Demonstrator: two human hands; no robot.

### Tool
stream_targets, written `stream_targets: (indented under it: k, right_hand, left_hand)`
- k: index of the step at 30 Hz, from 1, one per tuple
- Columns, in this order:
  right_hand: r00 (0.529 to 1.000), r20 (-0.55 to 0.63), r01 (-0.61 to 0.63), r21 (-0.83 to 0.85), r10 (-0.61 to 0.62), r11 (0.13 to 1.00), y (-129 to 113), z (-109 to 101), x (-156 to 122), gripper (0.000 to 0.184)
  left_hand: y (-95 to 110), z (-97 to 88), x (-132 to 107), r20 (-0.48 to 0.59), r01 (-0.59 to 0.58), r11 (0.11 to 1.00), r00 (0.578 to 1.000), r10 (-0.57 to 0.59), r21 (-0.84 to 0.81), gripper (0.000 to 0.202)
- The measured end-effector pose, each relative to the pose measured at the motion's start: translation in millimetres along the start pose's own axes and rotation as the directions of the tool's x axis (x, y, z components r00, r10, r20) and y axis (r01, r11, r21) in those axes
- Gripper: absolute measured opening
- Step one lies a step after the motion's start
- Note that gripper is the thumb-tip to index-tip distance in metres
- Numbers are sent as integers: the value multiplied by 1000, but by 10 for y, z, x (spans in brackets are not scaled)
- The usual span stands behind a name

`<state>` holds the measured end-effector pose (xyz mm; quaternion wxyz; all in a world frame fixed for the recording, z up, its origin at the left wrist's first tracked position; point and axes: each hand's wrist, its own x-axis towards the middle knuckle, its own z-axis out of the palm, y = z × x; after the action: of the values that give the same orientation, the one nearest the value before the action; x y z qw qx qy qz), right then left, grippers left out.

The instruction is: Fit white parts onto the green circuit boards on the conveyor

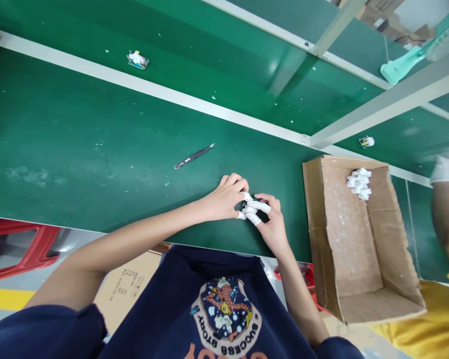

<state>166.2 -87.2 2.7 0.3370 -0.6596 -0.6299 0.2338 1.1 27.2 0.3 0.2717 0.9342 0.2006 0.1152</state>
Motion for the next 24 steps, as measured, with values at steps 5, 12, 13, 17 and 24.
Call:
stream_targets:
  k: [5, 12, 13, 17, 24]
  right_hand:
    - [997, -46, -65, 23, 66, 998, -26, 17, 25, 20]
    - [993, -16, -122, -62, 121, 991, -71, 95, 68, 17]
    - [991, -19, -130, -72, 129, 989, -76, 102, 71, 18]
    - [988, -61, -152, -131, 145, 980, -111, 143, 74, 19]
    - [988, -58, -153, -165, 145, 974, -126, 198, 79, 21]
  left_hand:
    - [9, 1, -8, -8, -11, 1000, 1000, 11, 18, 17]
    - [6, 9, -5, -3, -1, 1000, 1000, 1, 16, 18]
    - [6, 9, -4, -4, -2, 1000, 1000, 2, 16, 17]
    - [11, 10, -5, -13, -9, 1000, 1000, 9, 27, 13]
    - [13, 25, -9, -20, -7, 1000, 1000, 8, 23, 15]
